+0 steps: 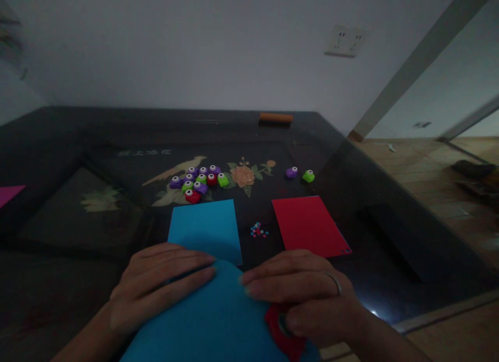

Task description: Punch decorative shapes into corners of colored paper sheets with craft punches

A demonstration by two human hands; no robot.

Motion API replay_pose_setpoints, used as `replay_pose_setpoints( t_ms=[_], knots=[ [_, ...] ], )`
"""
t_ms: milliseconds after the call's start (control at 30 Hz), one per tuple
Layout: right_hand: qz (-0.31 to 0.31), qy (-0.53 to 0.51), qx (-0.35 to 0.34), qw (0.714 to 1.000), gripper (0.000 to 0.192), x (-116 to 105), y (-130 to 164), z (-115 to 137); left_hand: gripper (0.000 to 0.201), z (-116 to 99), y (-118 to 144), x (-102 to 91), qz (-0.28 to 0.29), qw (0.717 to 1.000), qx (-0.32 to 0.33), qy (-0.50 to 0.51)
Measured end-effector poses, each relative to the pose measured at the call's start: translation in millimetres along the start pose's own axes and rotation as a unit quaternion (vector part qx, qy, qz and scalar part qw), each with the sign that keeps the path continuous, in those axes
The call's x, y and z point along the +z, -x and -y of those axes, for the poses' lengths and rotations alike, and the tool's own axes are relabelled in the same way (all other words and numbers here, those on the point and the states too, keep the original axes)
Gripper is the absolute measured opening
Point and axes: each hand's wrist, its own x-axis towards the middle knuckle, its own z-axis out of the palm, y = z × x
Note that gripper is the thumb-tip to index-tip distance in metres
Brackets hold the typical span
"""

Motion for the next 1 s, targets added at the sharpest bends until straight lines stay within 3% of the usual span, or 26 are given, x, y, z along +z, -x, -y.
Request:
replay_pose_setpoints(
  t_ms=[167,267,467,1000],
  knots=[
    [-0.048,-0.028,-0.001,0.998,0.025,2.6,-1.9,-0.5,0.035,-0.7,0.1,2.9,-0.027,0.999,-0.008,0.021],
    [-0.034,-0.044,0.001,0.998,0.024,2.1,-3.2,-1.6,0.035,-1.5,-0.3,4.5,-0.037,0.999,-0.014,0.035],
    [-0.049,-0.036,-0.020,0.998,0.023,3.5,-2.1,-4.6,0.038,-3.1,-0.2,4.2,-0.006,0.997,-0.043,0.058],
    [-0.052,-0.076,0.007,0.996,0.026,8.7,0.2,-1.9,0.039,-7.6,-0.1,8.9,-0.023,0.994,-0.059,0.090]
  ],
)
